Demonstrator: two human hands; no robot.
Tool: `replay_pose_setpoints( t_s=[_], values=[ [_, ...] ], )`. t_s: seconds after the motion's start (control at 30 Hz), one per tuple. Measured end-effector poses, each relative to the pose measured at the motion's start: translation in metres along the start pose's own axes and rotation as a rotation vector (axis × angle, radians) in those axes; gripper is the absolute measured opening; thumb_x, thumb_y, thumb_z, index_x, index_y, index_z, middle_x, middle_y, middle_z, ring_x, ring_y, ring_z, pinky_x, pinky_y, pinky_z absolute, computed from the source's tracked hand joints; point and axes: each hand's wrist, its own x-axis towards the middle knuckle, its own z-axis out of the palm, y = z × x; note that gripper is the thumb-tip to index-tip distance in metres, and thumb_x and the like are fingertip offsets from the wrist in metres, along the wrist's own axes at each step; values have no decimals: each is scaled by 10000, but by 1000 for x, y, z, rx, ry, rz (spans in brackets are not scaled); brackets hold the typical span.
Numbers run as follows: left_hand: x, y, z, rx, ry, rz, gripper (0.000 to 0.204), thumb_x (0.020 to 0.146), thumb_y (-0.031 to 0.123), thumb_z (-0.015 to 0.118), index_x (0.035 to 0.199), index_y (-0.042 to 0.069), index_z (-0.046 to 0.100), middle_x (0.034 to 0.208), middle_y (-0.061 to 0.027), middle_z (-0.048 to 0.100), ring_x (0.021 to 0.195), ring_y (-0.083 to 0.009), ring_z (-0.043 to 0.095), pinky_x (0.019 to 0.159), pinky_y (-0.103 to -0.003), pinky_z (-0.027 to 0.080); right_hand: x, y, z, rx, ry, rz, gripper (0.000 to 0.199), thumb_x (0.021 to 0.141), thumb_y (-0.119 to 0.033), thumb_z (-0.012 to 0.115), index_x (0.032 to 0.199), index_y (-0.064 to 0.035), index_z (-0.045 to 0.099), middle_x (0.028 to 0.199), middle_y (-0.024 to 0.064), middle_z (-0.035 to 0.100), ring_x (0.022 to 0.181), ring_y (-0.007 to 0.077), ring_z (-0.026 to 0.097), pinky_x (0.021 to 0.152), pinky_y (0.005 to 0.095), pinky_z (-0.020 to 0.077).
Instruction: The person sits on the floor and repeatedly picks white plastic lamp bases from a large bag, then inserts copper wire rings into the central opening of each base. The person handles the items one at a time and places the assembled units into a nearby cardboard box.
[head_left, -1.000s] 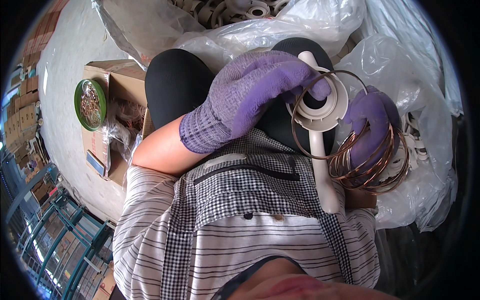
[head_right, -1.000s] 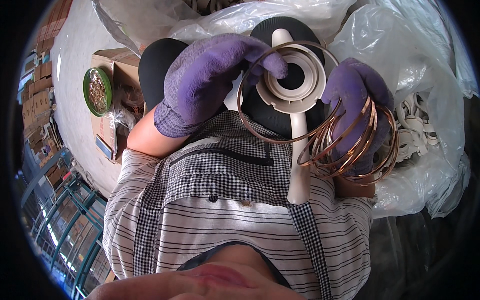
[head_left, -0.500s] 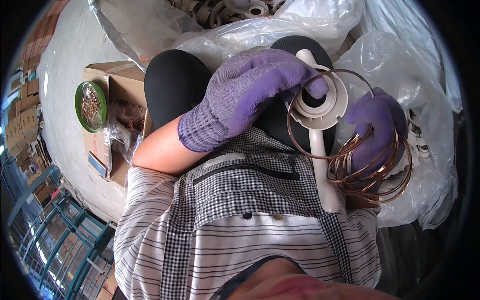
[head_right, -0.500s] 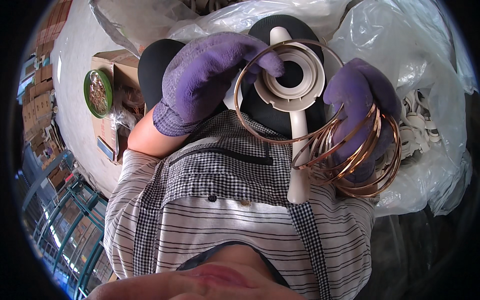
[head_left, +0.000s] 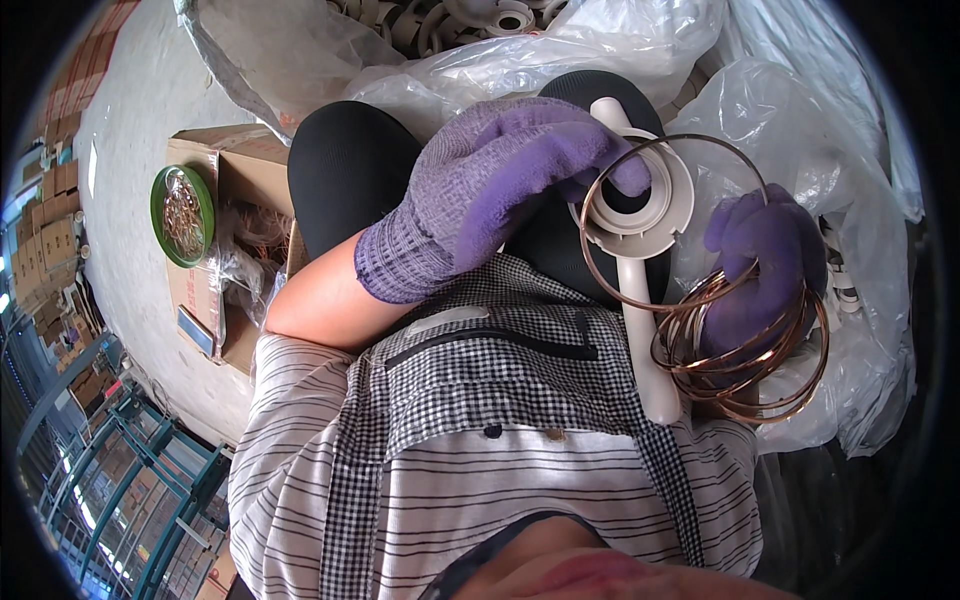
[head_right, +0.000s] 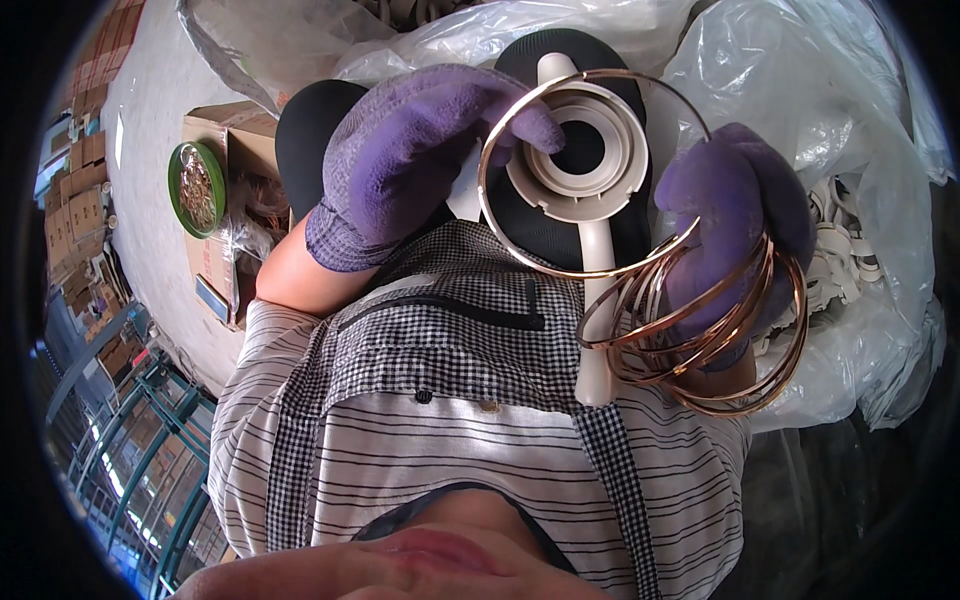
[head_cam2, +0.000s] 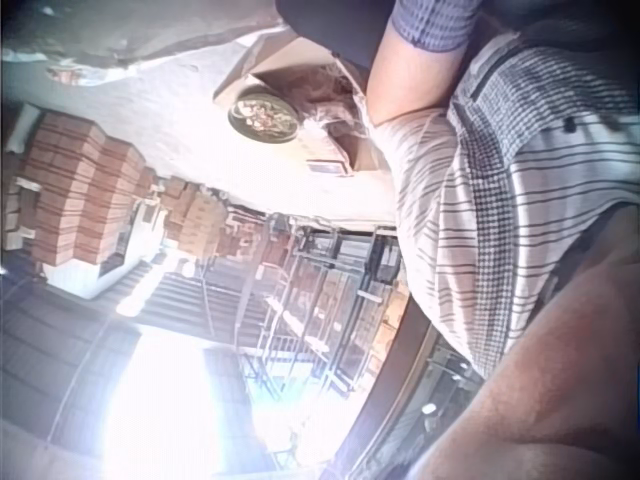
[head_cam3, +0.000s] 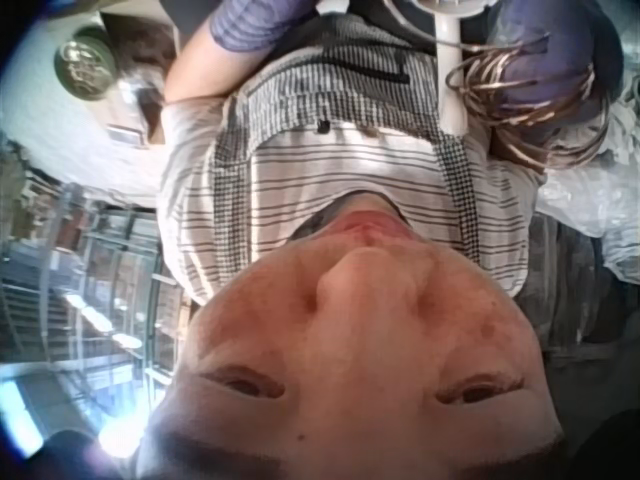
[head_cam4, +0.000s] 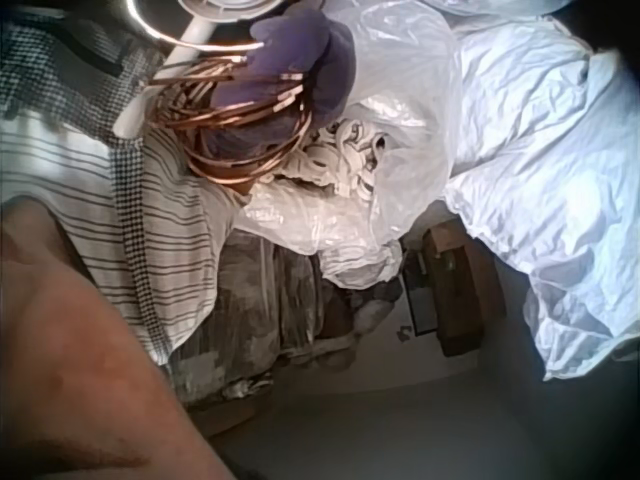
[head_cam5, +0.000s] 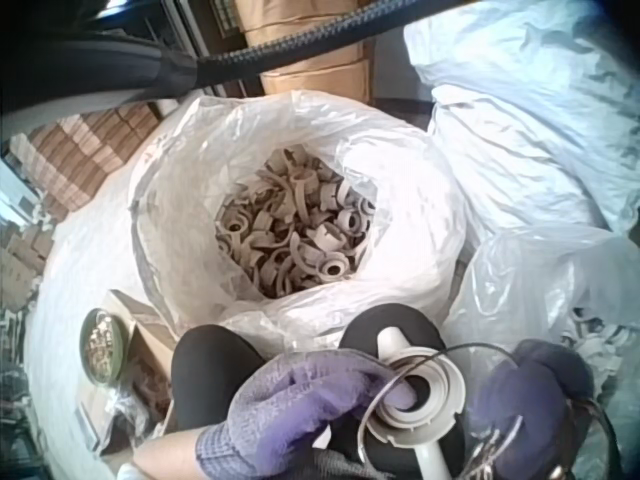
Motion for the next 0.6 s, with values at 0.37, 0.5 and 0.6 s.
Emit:
replay_pose_setpoints(
  t_s=[0.37, 0.5, 0.6],
  values=[
    [2, 23, 12, -285, 104, -210, 121, 982, 72, 654, 1035, -31, 689, 1098, -118, 720, 872, -132, 642, 836, -299, 531, -39, 19, 20, 276, 178, 113, 201, 926, -184, 605, 853, -8, 540, 744, 92, 542, 645, 202, 559, 575, 318, 455],
    [9, 15, 7, 292, 65, 127, 137, 931, 89, 713, 995, -27, 680, 1003, -123, 711, 834, -138, 631, 797, -259, 516, -44, 6, 14, 1017, 102, 586, 453, 1046, -365, 543, 1234, 43, 599, 864, 87, 593, 598, 132, 505, 534, 259, 436],
    [13, 21, 12, 537, 73, 47, 157, 916, 139, 740, 1005, 19, 693, 926, -114, 700, 762, -203, 691, 708, -301, 548, -24, -1, 13, 1360, 107, 599, 419, 1098, -334, 430, 1274, -9, 626, 865, 56, 575, 529, 78, 438, 496, 248, 397]
  ],
)
